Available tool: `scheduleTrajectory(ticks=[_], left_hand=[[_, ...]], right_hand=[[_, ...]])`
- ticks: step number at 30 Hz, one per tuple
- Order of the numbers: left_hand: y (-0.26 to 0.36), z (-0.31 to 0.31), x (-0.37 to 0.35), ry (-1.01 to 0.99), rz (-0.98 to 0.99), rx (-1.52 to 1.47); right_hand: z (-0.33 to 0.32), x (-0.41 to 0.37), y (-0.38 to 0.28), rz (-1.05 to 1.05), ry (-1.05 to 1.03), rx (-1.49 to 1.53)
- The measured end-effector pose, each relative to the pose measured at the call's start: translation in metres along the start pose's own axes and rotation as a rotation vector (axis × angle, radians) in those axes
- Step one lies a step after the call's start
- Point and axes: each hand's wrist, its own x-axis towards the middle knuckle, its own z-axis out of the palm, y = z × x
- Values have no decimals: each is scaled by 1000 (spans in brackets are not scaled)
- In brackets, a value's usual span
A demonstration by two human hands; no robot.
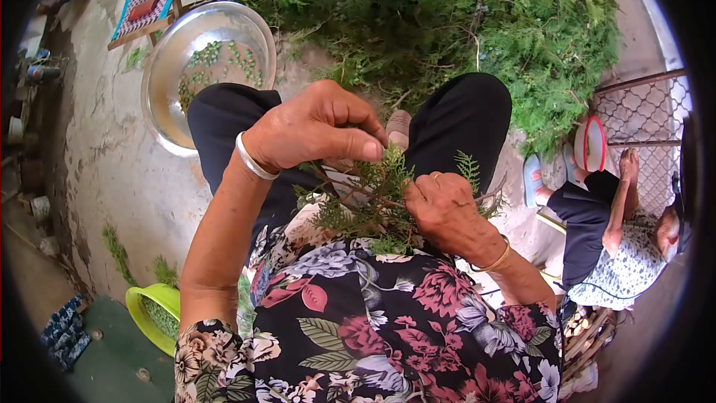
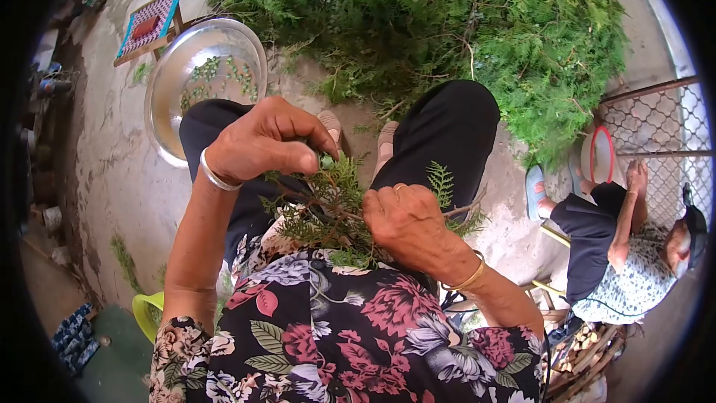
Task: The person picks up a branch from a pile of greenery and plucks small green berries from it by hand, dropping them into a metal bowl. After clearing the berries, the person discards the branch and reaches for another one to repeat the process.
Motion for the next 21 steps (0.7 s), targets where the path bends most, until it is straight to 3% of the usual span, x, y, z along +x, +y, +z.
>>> scheduleTrajectory(ticks=[1, 3, 7, 9, 13, 15, 18, 21], left_hand=[[-3, 1, 1, 2, -1, 0], [-9, 4, 4, 33, 180, 272], [-3, 12, -1, 105, 55, 219], [-7, 18, -3, 298, -31, -5], [-19, 22, -3, 443, -38, -120], [-19, 23, -4, 615, -35, -449], [-35, -23, -14, 637, 218, -789], [-27, -58, -46, 765, 354, -742]], right_hand=[[1, 0, 0, 1, -1, 10], [1, 1, -1, -1, -2, 7], [3, 1, -2, 11, 10, 20], [1, 1, 0, 34, 17, 30], [-5, 3, 1, 88, 59, -4], [-5, 0, 1, 79, 10, 30], [1, -12, 0, 106, -34, 115], [5, -21, 4, 163, -11, 140]])
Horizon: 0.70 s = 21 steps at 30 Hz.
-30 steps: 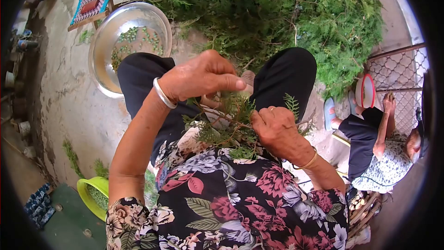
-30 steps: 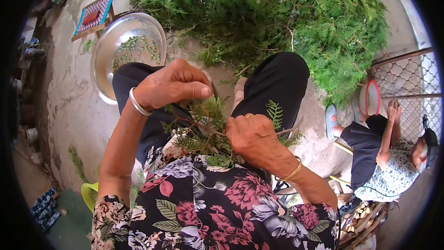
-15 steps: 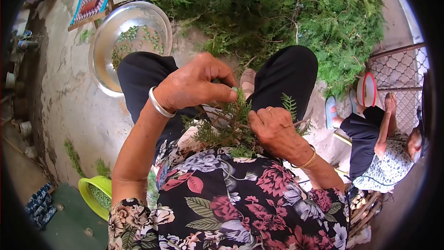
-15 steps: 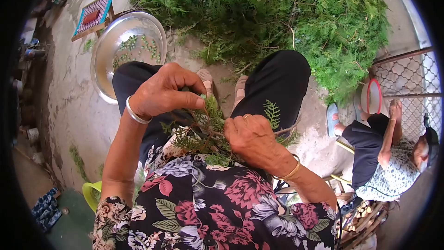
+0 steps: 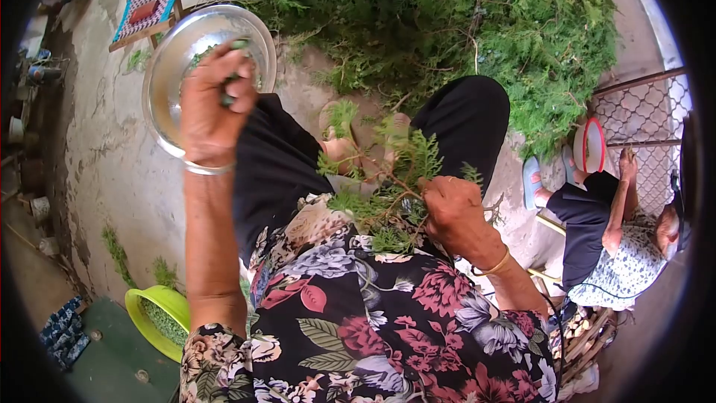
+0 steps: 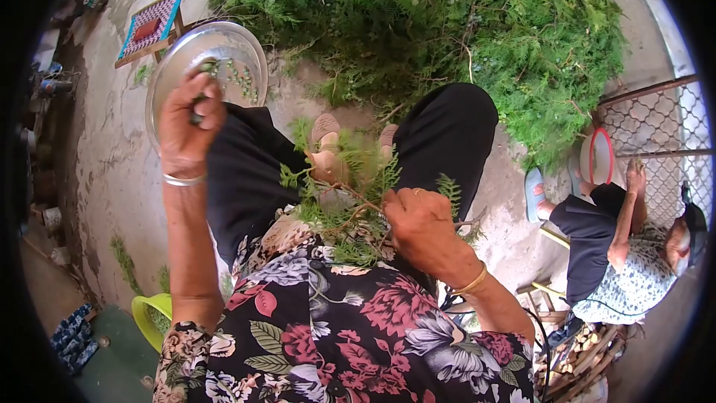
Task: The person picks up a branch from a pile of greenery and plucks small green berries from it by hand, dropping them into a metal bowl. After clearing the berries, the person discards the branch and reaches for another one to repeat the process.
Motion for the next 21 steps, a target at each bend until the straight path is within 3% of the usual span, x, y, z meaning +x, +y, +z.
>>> scheduleTrajectory(ticks=[2, 4, 7, 9, 10, 12, 13, 15, 16, 17, 19, 20, 21], left_hand=[[28, -22, 3, 132, 148, 188], [56, -36, 16, 411, 232, 272], [84, -87, 37, 493, 377, 486], [93, -102, 43, 504, 541, 1084], [94, -107, 44, 503, 540, 1085], [92, -112, 48, 663, 820, 2011], [88, -98, 44, 657, 816, 2009], [69, -57, 28, 430, 785, 1758], [52, -31, 16, 267, 541, 1236], [35, 0, 3, 156, 416, 1078], [6, 45, -20, -155, 266, 1009], [1, 65, -27, -293, 94, 1117], [-14, 66, -24, -500, 141, 1115]], right_hand=[[1, -2, 1, 30, 29, -21], [-1, -1, 2, 27, 48, 0], [0, 4, 0, 13, 72, -14], [1, 6, -2, 3, 74, -29], [1, 6, -2, -2, 72, -43], [1, 7, -2, -10, 75, -43], [1, 7, -2, -24, 77, -44], [-1, 11, -3, -31, 81, -52], [-1, 12, -4, -44, 89, -59], [-1, 14, -5, -52, 83, -57], [-1, 18, -6, -79, 58, -88], [-2, 19, -7, -85, 56, -87], [-2, 20, -8, -91, 35, -83]])
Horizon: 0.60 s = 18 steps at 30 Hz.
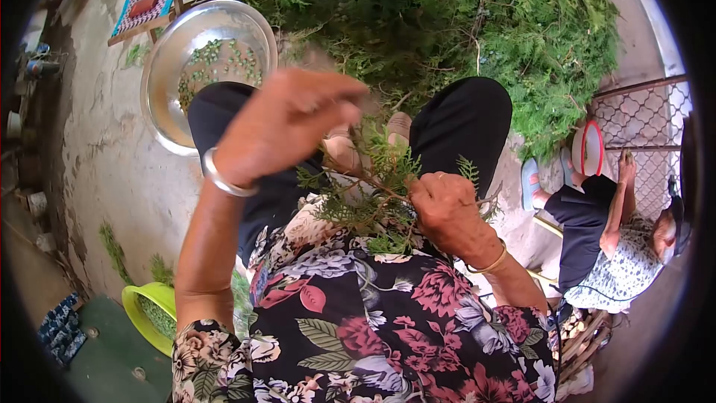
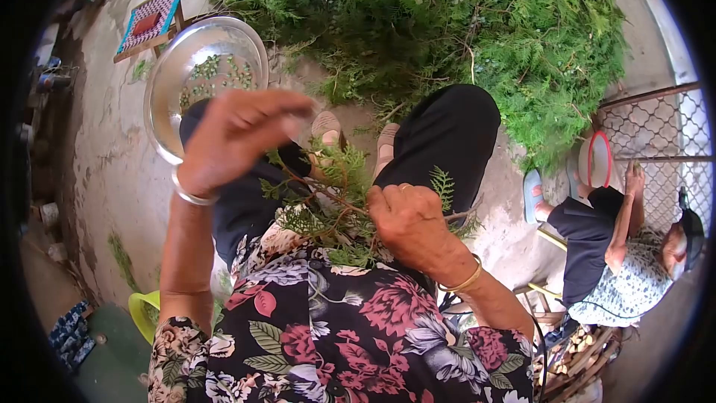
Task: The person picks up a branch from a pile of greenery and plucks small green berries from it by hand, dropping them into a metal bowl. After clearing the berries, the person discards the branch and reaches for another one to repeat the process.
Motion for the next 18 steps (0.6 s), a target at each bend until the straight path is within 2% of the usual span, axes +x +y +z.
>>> scheduleTrajectory(ticks=[1, 2, 5, 6, 7, 9, 10, 14, 16, 17, 18], left_hand=[[-1, 9, 5, -132, 63, 36], [3, 16, 7, -247, 19, -5], [5, 22, 9, -284, 87, 3], [6, 25, 6, -210, -26, -105], [6, 27, 3, -214, -26, -103], [4, 27, -1, 27, -143, -269], [-1, 25, -1, 63, -32, -2], [6, 28, -6, 171, -17, 131], [8, 27, -9, 425, -79, -100], [0, 14, -6, 593, -40, -108], [-5, -3, -5, 723, -14, -228]], right_hand=[[-1, 1, -1, -4, -19, 4], [-2, 1, -2, 0, -20, 1], [-2, -1, -1, -3, 3, -13], [-2, -2, -1, 7, -12, -5], [-2, -3, -1, 14, -28, 4], [-1, -4, 0, 45, 11, 24], [-1, -4, 1, 74, 48, 41], [-2, -3, 3, 105, 89, 75], [-11, -2, 5, 104, 86, 135], [-7, -5, 9, 108, 87, 133], [-2, -10, 16, 140, 153, 295]])
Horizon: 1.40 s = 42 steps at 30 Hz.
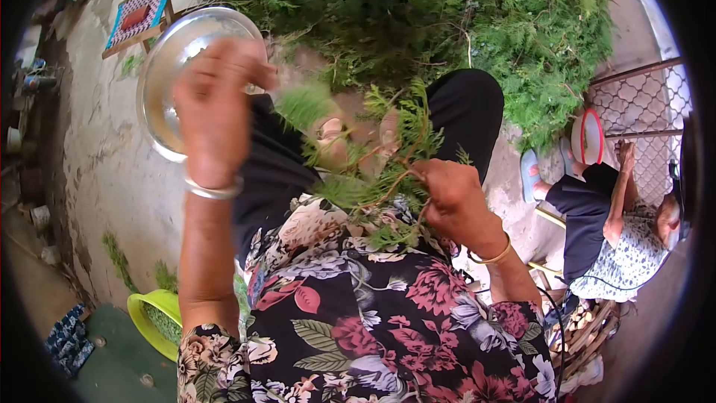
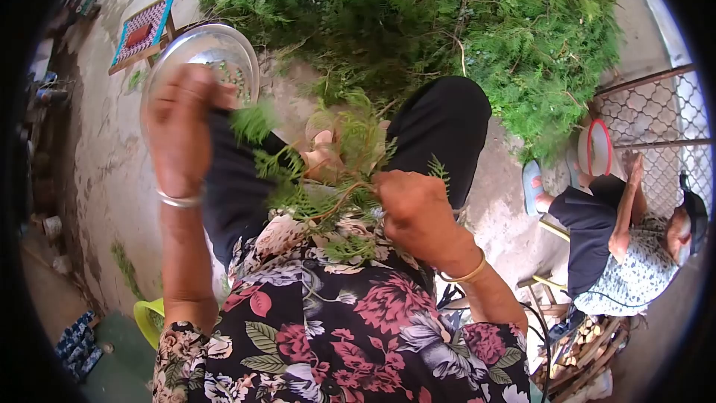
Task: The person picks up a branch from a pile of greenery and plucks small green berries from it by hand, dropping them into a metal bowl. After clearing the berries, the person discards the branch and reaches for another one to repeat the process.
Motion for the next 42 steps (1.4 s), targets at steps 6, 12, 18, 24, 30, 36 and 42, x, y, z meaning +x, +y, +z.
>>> scheduleTrajectory(ticks=[6, 12, 18, 24, 30, 36, 42], left_hand=[[-24, -122, 81, 311, 183, 1024], [-44, -119, 54, 146, 163, 927], [-39, -7, -16, -280, -59, 353], [-2, 57, -57, -685, -380, -28], [-39, 64, -62, -749, -252, 132], [-27, -6, -54, -258, -415, -32], [-61, -183, -51, 359, -167, 218]], right_hand=[[-53, 10, 12, 730, 290, 1112], [-45, 22, 71, 151, 261, 1852], [-34, 39, 64, -125, 52, 2079], [-14, 52, 44, 198, 337, 2040], [32, 78, 3, 636, 379, 1276], [65, 62, 1, 538, -62, 1283], [23, 44, 13, 681, -114, 1090]])
